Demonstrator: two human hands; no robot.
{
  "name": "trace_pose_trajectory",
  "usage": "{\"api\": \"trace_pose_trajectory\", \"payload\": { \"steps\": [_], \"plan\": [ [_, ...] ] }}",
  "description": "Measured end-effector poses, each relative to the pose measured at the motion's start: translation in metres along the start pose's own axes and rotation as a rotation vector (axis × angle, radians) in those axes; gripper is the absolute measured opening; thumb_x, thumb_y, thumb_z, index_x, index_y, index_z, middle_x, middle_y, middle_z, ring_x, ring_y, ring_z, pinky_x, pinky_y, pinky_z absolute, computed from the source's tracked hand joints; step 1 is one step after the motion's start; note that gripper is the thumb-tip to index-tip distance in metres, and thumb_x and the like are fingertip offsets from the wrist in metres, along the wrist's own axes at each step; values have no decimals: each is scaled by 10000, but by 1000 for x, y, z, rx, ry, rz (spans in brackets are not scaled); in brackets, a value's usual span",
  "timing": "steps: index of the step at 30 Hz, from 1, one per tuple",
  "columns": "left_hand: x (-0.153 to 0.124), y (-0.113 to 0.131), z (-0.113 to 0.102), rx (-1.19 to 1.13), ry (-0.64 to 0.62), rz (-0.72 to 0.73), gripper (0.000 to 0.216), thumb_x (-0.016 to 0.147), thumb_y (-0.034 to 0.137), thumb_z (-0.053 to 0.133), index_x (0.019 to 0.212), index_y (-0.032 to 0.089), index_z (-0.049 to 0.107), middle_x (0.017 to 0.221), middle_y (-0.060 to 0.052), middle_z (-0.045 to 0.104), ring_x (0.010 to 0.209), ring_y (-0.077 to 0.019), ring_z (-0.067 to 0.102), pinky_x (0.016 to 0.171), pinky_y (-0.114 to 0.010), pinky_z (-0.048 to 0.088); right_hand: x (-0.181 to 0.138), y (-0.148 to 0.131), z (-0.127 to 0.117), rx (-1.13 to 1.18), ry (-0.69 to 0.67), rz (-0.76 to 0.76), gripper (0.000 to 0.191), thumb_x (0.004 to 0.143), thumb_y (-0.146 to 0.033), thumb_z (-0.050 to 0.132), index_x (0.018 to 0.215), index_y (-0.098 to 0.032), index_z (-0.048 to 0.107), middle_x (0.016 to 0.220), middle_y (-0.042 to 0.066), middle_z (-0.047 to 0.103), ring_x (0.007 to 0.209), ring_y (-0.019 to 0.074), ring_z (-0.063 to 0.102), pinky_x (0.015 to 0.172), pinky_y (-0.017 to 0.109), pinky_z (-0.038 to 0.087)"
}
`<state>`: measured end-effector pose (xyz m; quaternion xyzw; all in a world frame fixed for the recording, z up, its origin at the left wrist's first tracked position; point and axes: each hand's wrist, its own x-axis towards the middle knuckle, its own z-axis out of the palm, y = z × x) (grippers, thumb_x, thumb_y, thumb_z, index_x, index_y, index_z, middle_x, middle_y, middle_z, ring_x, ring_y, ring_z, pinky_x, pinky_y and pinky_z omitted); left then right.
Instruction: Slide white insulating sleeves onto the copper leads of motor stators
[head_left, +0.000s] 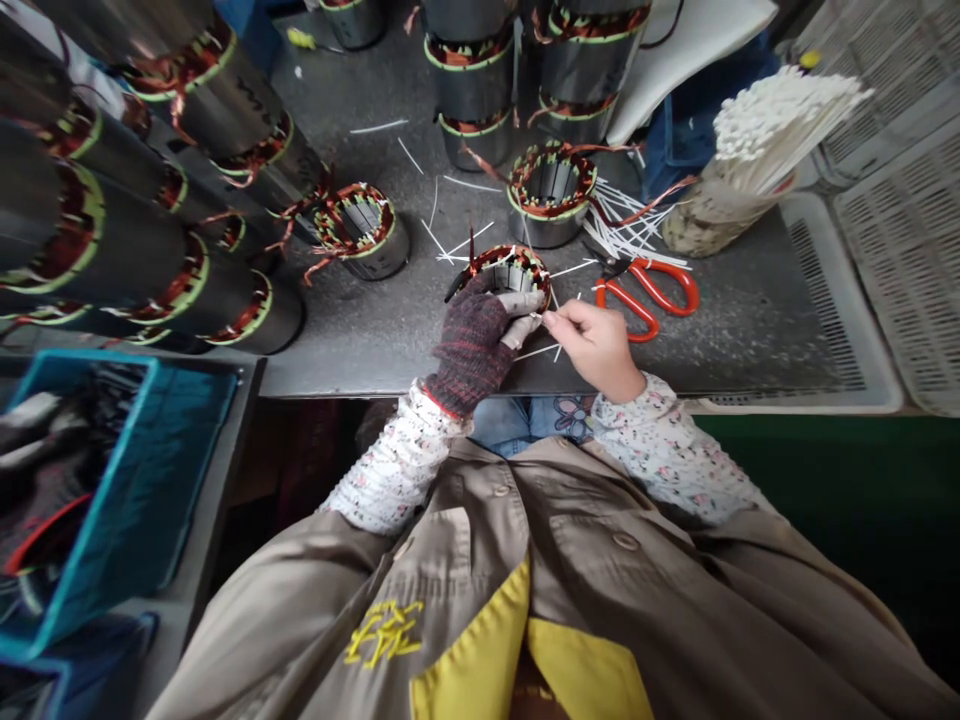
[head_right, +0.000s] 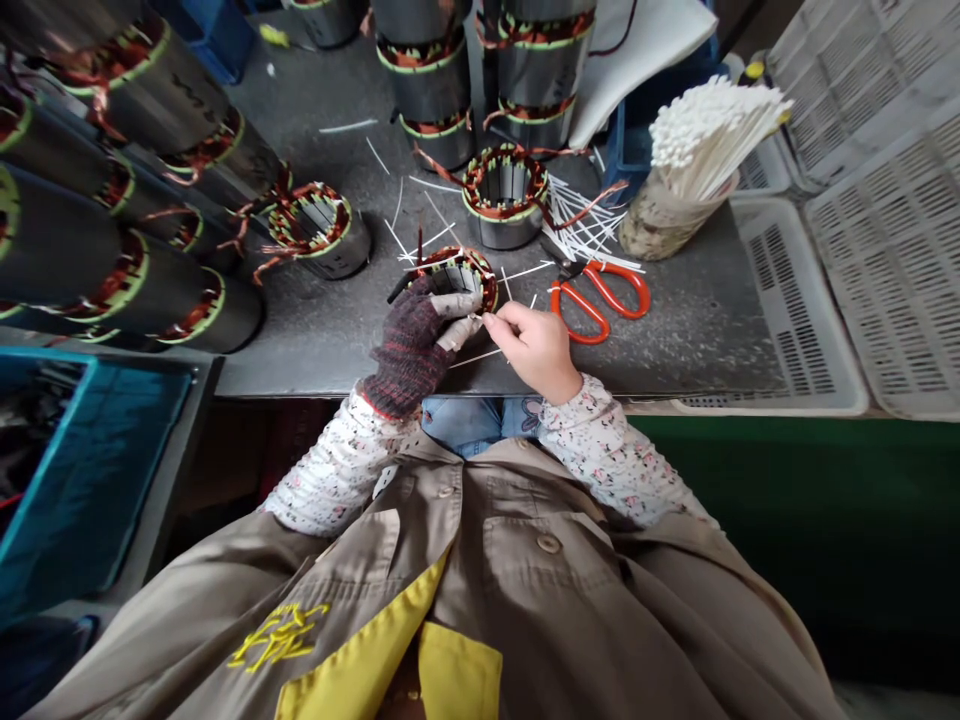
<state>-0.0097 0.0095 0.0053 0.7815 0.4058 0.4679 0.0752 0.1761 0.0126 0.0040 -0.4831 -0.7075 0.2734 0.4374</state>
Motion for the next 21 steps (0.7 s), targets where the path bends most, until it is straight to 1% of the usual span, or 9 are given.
{"api": "trace_pose_trajectory", "payload": {
  "steps": [2, 4, 6, 9, 12, 17, 19, 21],
  "plan": [
    [-1, 0, 0, -4, 6, 7, 157, 1011, 312, 640, 1102, 225, 734, 1034, -40, 806, 1029, -191, 755, 1122, -462, 512, -2, -4, -2, 77, -3, -19, 444, 942, -540, 534, 638, -216, 561, 539, -30, 502, 507, 109, 426, 539, 283, 313],
    [-1, -1, -1, -26, 16, 9, 155, 1008, 300, 641, 1116, 243, 736, 1033, -34, 804, 1022, -193, 751, 1117, -464, 512, -5, -8, -3, 89, 7, -40, 438, 947, -539, 528, 658, -216, 589, 552, -24, 530, 513, 113, 432, 544, 283, 329],
    [-1, -1, -2, -41, 2, 9, 162, 1003, 288, 641, 1131, 251, 734, 1045, -36, 801, 1044, -199, 744, 1094, -452, 527, -5, -8, -3, 41, 16, -39, 427, 938, -521, 541, 641, -216, 579, 534, -27, 509, 506, 112, 411, 548, 288, 318],
    [0, -1, -2, -20, -9, 13, 158, 992, 280, 653, 1118, 230, 734, 1075, -49, 801, 1076, -207, 738, 1052, -434, 550, -2, -3, 1, -67, 13, 20, 395, 899, -457, 581, 593, -214, 529, 501, -36, 448, 498, 106, 367, 551, 295, 271],
    [0, -2, -2, 16, -40, 9, 174, 1001, 303, 639, 1127, 226, 733, 1067, -49, 805, 1063, -203, 745, 1088, -450, 530, 0, 0, 2, -83, 5, 49, 381, 872, -421, 600, 568, -214, 502, 488, -40, 417, 495, 104, 350, 546, 298, 251],
    [0, -2, -2, 53, -71, -14, 184, 1021, 324, 608, 1114, 230, 735, 994, -29, 811, 961, -173, 760, 1131, -452, 508, -7, -6, -3, 67, 15, -38, 394, 925, -497, 553, 638, -227, 565, 557, -20, 515, 524, 124, 426, 557, 294, 333],
    [1, -2, -3, 81, -92, -25, 190, 1021, 312, 595, 1129, 242, 734, 973, -24, 810, 945, -171, 760, 1147, -449, 500, -10, -7, -3, 50, 5, -35, 416, 922, -535, 553, 636, -233, 568, 555, -16, 519, 525, 129, 430, 559, 298, 340],
    [2, -2, -5, 96, -112, -21, 200, 1016, 313, 593, 1143, 243, 731, 991, -31, 807, 990, -182, 756, 1148, -455, 502, -9, -5, 0, 7, 6, -4, 435, 914, -551, 553, 616, -234, 552, 525, -23, 487, 510, 125, 401, 553, 299, 323]
  ]
}}
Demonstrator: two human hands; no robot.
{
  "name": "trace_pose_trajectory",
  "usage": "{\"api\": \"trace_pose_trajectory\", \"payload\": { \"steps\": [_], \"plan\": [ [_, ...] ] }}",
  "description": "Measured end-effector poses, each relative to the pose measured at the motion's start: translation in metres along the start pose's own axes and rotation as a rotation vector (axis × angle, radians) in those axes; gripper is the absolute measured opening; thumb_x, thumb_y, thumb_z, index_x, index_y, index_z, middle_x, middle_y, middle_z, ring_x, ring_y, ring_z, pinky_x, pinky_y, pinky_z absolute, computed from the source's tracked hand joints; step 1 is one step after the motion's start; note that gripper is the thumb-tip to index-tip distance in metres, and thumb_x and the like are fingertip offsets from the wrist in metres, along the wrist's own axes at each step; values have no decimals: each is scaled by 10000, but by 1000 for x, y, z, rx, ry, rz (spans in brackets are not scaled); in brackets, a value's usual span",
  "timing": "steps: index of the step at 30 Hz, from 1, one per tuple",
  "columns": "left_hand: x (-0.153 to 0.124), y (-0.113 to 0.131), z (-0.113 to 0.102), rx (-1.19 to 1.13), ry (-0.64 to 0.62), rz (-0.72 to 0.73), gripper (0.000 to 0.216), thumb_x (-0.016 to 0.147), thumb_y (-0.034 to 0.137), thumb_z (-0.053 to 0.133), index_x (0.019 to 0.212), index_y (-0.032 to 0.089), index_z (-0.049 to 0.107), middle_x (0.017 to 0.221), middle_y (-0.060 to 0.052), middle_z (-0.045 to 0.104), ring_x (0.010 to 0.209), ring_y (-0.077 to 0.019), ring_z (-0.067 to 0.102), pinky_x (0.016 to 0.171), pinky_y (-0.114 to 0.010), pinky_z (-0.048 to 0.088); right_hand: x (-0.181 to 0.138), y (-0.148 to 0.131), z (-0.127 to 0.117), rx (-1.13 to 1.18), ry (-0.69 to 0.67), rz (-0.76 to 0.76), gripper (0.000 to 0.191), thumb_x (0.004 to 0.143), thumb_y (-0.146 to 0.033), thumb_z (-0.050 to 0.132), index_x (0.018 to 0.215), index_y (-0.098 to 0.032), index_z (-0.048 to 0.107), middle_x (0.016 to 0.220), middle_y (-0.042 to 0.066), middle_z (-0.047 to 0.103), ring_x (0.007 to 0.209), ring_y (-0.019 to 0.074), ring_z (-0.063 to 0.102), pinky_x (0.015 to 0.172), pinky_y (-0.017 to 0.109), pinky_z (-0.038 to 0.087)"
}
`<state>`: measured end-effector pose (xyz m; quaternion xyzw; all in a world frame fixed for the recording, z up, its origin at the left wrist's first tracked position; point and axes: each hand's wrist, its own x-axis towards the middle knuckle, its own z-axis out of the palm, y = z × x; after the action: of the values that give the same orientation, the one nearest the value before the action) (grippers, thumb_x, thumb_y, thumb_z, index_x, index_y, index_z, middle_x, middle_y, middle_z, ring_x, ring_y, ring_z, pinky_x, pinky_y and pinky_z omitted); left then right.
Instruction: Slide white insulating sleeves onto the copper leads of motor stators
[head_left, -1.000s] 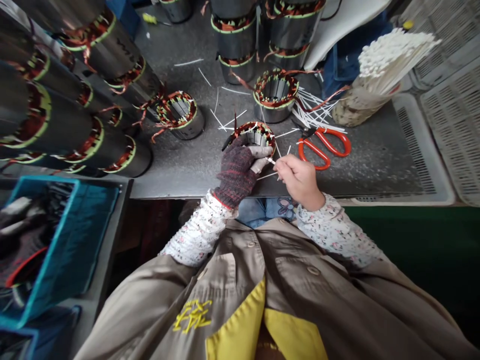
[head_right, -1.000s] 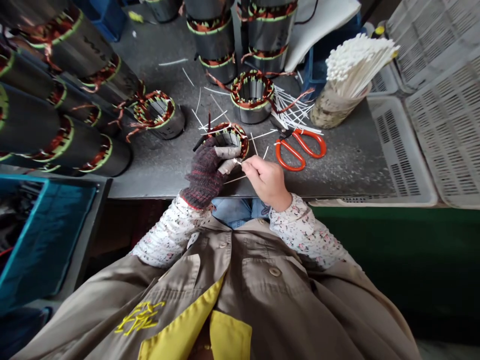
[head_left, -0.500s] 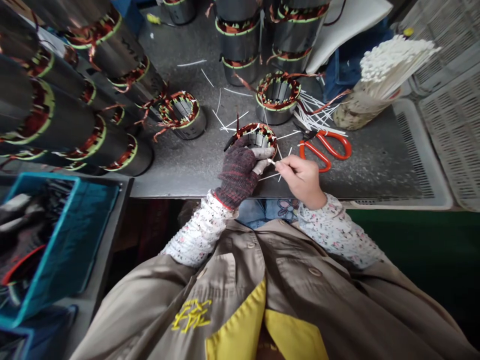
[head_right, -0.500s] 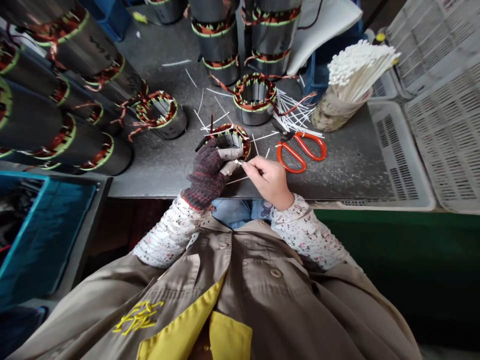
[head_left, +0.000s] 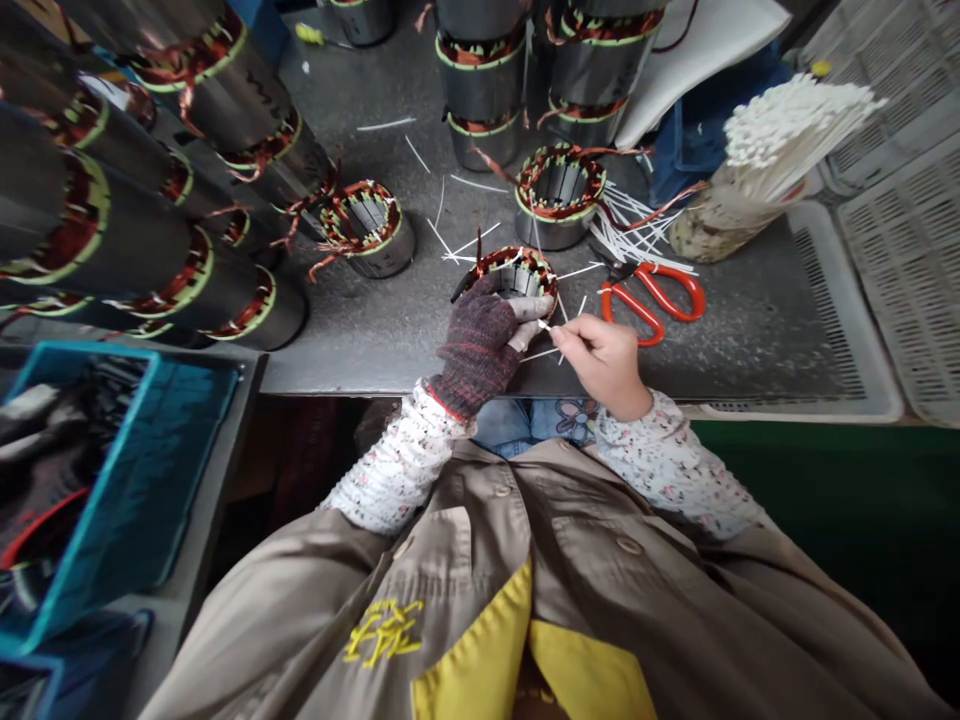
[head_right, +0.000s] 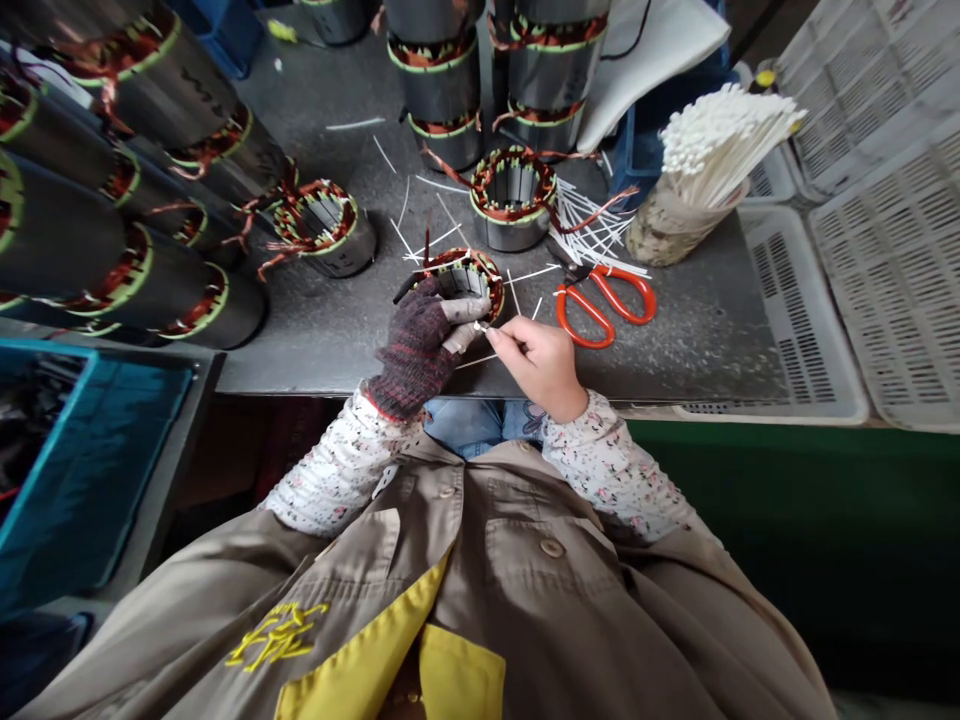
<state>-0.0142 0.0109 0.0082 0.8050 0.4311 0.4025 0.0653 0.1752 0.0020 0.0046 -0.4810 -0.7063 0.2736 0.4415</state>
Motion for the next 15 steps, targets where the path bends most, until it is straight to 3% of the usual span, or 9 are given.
{"api": "trace_pose_trajectory", "payload": {
  "steps": [4, 10, 15],
  "plan": [
    [2, 1, -4, -51, -32, 42, 218, 1021, 304, 585, 1174, 228, 719, 1095, -50, 803, 1073, -194, 747, 1136, -472, 507, 6, 2, 3, -89, -15, 63, 399, 888, -465, 572, 575, -226, 503, 489, -41, 413, 493, 113, 356, 548, 298, 275],
    [0, 3, -5, 49, -91, 9, 186, 999, 302, 598, 1120, 266, 735, 1074, -20, 807, 1053, -204, 743, 1147, -491, 482, 14, -16, -4, -133, -62, -10, 300, 836, -401, 633, 622, -216, 532, 644, -9, 522, 577, 125, 446, 594, 297, 325],
    [2, 8, -5, 115, -96, 45, 209, 1004, 271, 569, 1132, 205, 721, 1112, -55, 787, 1084, -214, 724, 1080, -465, 529, 11, -23, -21, 139, -190, 32, 335, 895, -347, 573, 586, -219, 548, 542, -21, 485, 511, 130, 438, 553, 304, 333]
  ]
}}
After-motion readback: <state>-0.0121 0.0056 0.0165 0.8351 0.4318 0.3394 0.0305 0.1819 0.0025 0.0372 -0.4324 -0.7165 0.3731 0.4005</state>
